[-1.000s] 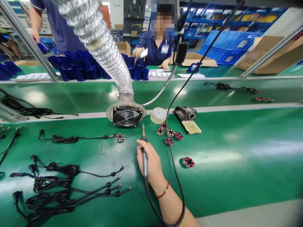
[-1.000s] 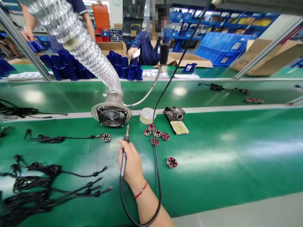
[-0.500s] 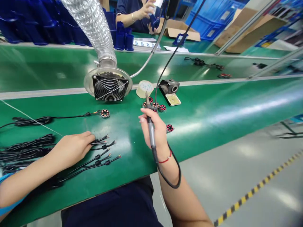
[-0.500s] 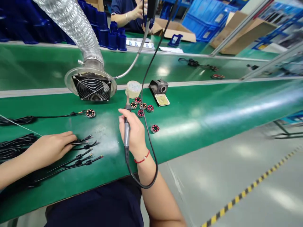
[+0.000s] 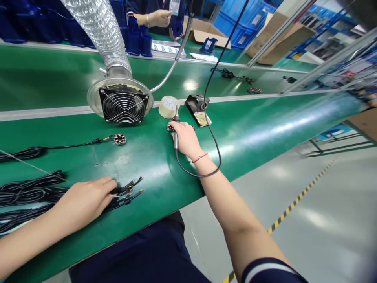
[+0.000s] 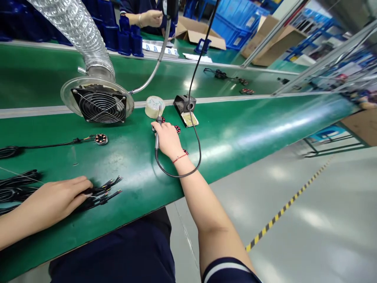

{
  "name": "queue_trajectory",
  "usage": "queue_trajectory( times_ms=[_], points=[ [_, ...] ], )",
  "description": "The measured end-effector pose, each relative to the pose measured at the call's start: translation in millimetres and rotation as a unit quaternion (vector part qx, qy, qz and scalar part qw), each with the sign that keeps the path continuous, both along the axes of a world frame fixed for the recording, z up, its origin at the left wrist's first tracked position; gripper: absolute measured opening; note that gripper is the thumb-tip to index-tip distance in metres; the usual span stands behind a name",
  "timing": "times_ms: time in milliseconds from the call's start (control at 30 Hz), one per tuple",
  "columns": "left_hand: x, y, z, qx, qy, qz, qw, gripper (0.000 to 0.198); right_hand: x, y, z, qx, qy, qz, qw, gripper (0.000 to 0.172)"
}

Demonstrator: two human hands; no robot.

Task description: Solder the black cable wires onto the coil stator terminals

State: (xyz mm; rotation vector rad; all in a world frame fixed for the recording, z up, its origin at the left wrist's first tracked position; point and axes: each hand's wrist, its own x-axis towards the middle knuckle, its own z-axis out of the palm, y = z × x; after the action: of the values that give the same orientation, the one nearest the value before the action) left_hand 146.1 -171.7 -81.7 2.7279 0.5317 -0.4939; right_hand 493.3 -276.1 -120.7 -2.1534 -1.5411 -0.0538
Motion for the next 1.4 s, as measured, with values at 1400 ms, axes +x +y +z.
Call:
queue_trajectory(
  times_ms=[1400],
  points=[
    [49, 18, -0.3, -0.170, -0.033, 0.170, 0.970, 0.035, -151, -11, -9.2, -0.017, 0.199, 0.213, 0.956, 0.058]
  ],
)
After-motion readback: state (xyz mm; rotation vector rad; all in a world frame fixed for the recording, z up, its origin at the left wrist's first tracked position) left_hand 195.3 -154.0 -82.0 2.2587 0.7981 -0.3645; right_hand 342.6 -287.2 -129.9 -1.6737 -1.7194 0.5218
